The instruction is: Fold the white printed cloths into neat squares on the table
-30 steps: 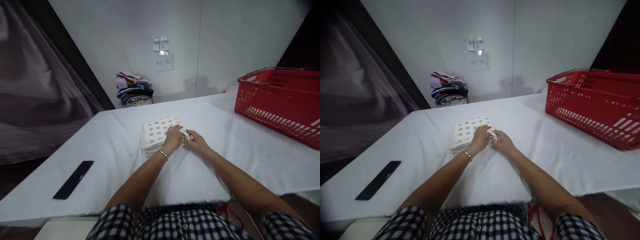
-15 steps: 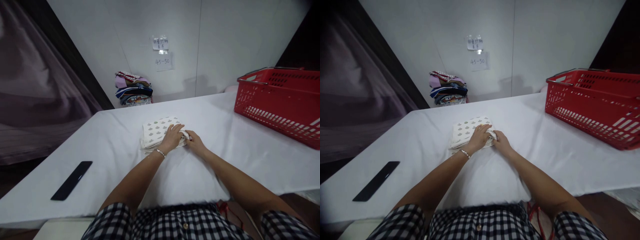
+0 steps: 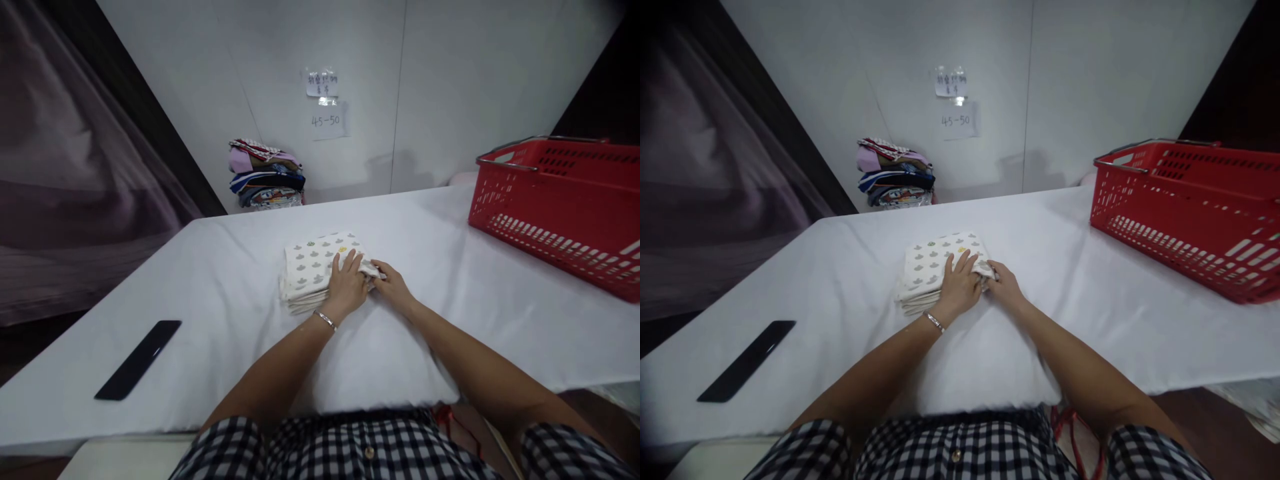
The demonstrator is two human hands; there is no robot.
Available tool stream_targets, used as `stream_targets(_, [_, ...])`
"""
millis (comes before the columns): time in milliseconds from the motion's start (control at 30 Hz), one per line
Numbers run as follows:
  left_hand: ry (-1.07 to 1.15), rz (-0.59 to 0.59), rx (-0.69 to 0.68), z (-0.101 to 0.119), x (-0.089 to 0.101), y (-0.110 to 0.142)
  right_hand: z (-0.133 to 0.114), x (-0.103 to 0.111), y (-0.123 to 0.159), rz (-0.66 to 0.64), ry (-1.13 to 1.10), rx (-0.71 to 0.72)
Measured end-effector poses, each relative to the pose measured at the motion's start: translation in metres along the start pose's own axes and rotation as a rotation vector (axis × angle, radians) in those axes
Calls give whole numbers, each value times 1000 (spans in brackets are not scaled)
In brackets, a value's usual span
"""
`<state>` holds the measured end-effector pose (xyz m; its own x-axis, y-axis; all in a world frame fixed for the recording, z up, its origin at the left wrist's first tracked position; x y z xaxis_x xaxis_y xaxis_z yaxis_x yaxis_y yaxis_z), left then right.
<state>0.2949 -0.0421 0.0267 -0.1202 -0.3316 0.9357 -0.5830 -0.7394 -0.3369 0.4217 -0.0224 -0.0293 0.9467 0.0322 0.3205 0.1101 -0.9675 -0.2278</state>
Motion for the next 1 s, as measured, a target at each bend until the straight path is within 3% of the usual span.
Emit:
stream_targets(333, [120, 16, 107, 5, -3, 1, -8, 2, 2, -24, -22, -35])
stream_targets(667, [133, -95, 249, 9, -15, -11, -4, 0, 2, -72, -43, -21])
stream_targets(867, [168, 10, 131, 16, -8, -1, -9, 2, 4, -72, -92, -85])
stream_targets(1000, [177, 123, 51, 26, 0, 14, -17, -4, 3, -208, -159, -56])
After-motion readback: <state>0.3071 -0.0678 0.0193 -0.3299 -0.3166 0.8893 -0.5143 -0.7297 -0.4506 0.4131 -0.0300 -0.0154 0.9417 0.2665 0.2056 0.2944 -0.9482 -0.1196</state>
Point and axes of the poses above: each hand's wrist, its own y-axis away from the middle knuckle, its own x-axis out of the back of the hand, z = x × y, the point moved 5 cm from there along -y, towards the middle knuckle, and after that the axes turned 9 degrees about -z, right-handed, at the moved point
